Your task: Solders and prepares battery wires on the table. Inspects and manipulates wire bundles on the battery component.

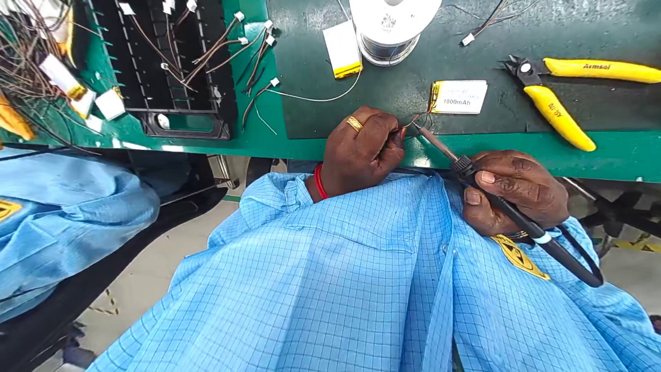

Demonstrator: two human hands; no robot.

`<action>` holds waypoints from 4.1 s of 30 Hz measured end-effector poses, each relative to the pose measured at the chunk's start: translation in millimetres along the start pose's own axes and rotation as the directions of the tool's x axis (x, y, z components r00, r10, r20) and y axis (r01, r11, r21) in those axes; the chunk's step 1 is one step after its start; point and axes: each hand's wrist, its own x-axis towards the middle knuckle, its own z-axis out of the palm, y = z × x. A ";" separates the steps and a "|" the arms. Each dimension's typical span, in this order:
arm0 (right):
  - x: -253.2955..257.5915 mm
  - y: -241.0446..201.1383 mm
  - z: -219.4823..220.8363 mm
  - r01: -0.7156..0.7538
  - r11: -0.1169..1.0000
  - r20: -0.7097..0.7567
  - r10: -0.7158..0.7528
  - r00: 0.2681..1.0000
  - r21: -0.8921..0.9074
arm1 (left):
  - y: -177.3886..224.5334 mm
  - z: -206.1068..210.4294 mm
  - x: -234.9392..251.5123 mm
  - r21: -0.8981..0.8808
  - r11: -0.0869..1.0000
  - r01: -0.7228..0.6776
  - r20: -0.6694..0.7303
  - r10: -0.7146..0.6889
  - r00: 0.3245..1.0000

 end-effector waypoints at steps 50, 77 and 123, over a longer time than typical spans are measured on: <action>46.9 6.1 12.5 -0.062 0.932 0.094 0.101 0.990 -0.356 | 21.8 -2.6 36.0 0.229 0.970 0.086 0.250 -0.144 0.958; 47.7 4.9 15.0 -0.056 0.903 0.116 0.115 0.987 -0.426 | 10.8 -43.9 10.5 0.402 0.910 0.103 0.055 -0.136 0.989; 128.9 61.9 -190.2 -0.776 0.619 -0.425 0.739 0.523 0.122 | 11.0 -2.9 -2.2 0.066 0.993 0.100 0.134 -0.109 0.985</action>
